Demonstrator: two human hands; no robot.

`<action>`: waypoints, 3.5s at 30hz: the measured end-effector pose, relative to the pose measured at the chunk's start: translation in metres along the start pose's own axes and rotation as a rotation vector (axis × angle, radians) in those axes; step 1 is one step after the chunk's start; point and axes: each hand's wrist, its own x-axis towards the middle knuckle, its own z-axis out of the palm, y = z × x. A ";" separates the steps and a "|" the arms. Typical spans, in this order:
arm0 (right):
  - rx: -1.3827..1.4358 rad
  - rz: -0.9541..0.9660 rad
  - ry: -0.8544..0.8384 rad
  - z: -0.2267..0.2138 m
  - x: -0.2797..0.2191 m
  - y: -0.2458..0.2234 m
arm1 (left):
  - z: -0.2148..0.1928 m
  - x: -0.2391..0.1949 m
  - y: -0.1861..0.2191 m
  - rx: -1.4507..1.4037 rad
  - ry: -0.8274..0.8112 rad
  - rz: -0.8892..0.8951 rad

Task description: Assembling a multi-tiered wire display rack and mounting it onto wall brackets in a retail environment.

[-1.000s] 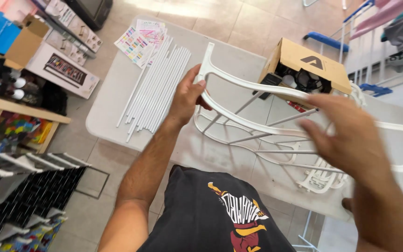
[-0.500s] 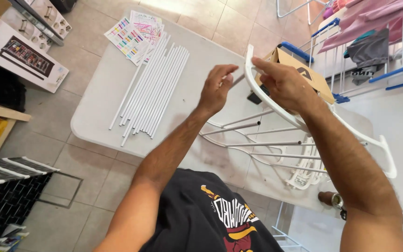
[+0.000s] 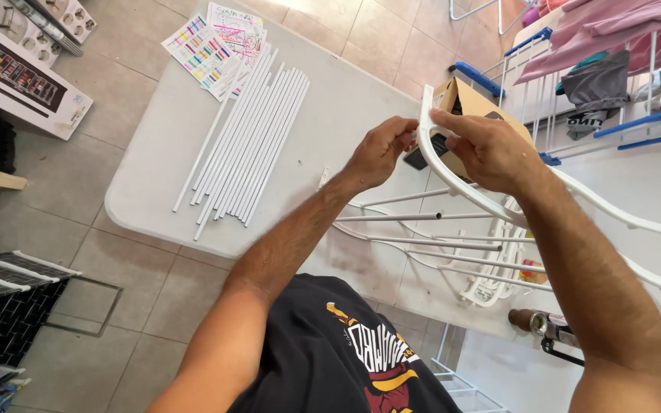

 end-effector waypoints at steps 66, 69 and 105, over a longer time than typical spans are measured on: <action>-0.209 0.140 0.344 0.069 -0.116 -0.067 | 0.043 -0.078 0.052 -0.108 -0.264 -0.055; -0.269 0.126 0.372 0.074 -0.115 -0.062 | 0.045 -0.071 0.065 -0.078 -0.249 -0.078; -0.382 0.147 0.372 0.040 -0.113 0.016 | 0.088 0.002 -0.007 -0.250 -0.591 -0.182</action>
